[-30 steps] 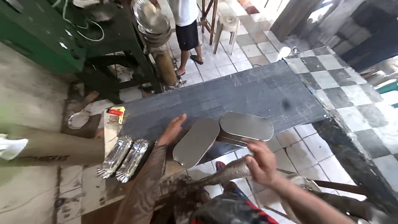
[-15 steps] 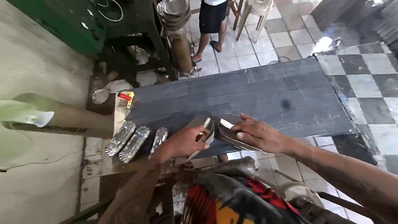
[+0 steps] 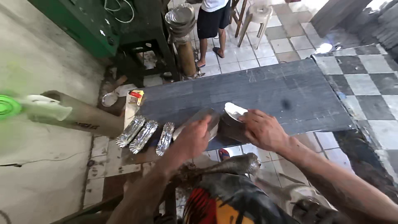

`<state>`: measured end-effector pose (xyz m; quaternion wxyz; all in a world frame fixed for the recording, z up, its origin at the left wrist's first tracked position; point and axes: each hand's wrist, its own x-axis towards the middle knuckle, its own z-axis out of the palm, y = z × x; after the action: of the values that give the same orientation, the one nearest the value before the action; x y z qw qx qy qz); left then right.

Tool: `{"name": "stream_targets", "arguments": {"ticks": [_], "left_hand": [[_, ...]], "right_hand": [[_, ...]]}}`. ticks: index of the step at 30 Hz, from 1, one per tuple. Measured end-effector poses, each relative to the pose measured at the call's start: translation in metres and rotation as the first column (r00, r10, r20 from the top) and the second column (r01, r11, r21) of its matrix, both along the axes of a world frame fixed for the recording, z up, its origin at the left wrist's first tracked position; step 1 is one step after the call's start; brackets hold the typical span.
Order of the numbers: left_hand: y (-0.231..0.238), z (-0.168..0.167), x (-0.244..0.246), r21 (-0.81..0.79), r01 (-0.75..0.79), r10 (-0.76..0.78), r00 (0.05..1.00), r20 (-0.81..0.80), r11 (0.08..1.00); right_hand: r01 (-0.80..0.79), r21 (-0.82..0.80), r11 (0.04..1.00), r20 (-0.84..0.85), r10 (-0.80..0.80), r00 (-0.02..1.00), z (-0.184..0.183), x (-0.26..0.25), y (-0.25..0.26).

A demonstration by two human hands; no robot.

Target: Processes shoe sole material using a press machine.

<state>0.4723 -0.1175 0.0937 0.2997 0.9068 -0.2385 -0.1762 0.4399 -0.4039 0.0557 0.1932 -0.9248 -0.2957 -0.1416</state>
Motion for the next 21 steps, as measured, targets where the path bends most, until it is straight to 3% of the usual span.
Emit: {"name": "stream_targets", "arguments": {"ticks": [1, 2, 3, 4, 5, 6, 7, 8, 10, 12, 13, 14, 15, 16, 17, 18, 19, 20, 21], "left_hand": [[0.005, 0.007, -0.022, -0.187, -0.058, 0.069, 0.996, 0.049, 0.981], [0.01, 0.009, -0.042, -0.419, -0.169, 0.167, 0.985, -0.042, 0.892], [0.011, 0.005, -0.059, -0.607, -0.326, 0.235, 0.945, -0.227, 0.724], [0.009, -0.005, -0.072, -0.689, -0.492, 0.249, 0.869, -0.429, 0.532], [0.006, -0.019, -0.082, -0.672, -0.634, 0.239, 0.771, -0.591, 0.382], [0.002, -0.033, -0.091, -0.616, -0.738, 0.22, 0.672, -0.707, 0.277], [0.002, -0.046, -0.101, -0.556, -0.803, 0.185, 0.593, -0.784, 0.215], [0.003, -0.055, -0.109, -0.519, -0.841, 0.142, 0.539, -0.83, 0.154], [0.005, -0.064, -0.127, -0.518, -0.855, 0.06, 0.517, -0.854, -0.001], [-0.006, -0.079, -0.141, -0.647, -0.735, -0.039, 0.666, -0.745, -0.202], [-0.016, -0.097, -0.142, -0.694, -0.645, -0.161, 0.759, -0.631, -0.319], [-0.026, -0.112, -0.141, -0.711, -0.594, -0.225, 0.803, -0.551, -0.378], [-0.032, -0.122, -0.139, -0.72, -0.592, -0.206, 0.804, -0.558, -0.362], [-0.034, -0.133, -0.14, -0.721, -0.64, -0.124, 0.764, -0.633, -0.266], [-0.035, -0.149, -0.141, -0.684, -0.726, 0.0, 0.686, -0.728, -0.077], [-0.033, -0.176, -0.139, -0.604, -0.767, 0.087, 0.631, -0.771, 0.215], [-0.035, -0.211, -0.131, -0.495, -0.69, 0.118, 0.636, -0.762, 0.528], [-0.041, -0.254, -0.119, -0.377, -0.545, 0.113, 0.666, -0.737, 0.749], [-0.053, -0.293, -0.107, -0.256, -0.389, 0.107, 0.705, -0.701, 0.885]], "right_hand": [[0.04, 0.152, 0.988, 0.001, -0.041, 0.999, 0.01, -0.013, 0.01], [0.08, 0.377, 0.923, -0.096, -0.047, 0.994, 0.016, -0.026, 0.024], [0.168, 0.602, 0.781, -0.277, 0.007, 0.961, 0.018, -0.04, 0.041], [0.324, 0.759, 0.565, -0.465, 0.121, 0.877, 0.016, -0.052, 0.062], [0.505, 0.797, 0.332, -0.589, 0.244, 0.77, 0.009, -0.062, 0.086], [0.633, 0.753, 0.18, -0.651, 0.35, 0.674, 0.0, -0.071, 0.105], [0.7, 0.703, 0.125, -0.674, 0.43, 0.6, -0.009, -0.078, 0.118], [0.712, 0.688, 0.142, -0.67, 0.501, 0.548, -0.017, -0.084, 0.121], [0.609, 0.753, 0.25, -0.575, 0.701, 0.423, -0.027, -0.086, 0.106], [0.521, 0.827, 0.212, -0.413, 0.857, 0.307, -0.028, -0.083, 0.097], [0.519, 0.84, 0.158, -0.345, 0.894, 0.286, -0.03, -0.081, 0.099], [0.527, 0.841, 0.126, -0.313, 0.907, 0.283, -0.034, -0.079, 0.1], [0.527, 0.838, 0.143, -0.342, 0.89, 0.301, -0.044, -0.078, 0.096], [0.509, 0.829, 0.231, -0.442, 0.828, 0.344, -0.058, -0.078, 0.085], [0.445, 0.8, 0.404, -0.582, 0.705, 0.406, -0.077, -0.081, 0.068], [0.312, 0.71, 0.632, -0.69, 0.536, 0.486, -0.101, -0.085, 0.046], [0.144, 0.532, 0.834, -0.74, 0.375, 0.559, -0.124, -0.093, 0.023], [-0.02, 0.286, 0.958, -0.792, 0.248, 0.558, -0.142, -0.104, 0.001], [-0.177, 0.039, 0.983, -0.859, 0.123, 0.497, -0.155, -0.115, -0.017]]}}
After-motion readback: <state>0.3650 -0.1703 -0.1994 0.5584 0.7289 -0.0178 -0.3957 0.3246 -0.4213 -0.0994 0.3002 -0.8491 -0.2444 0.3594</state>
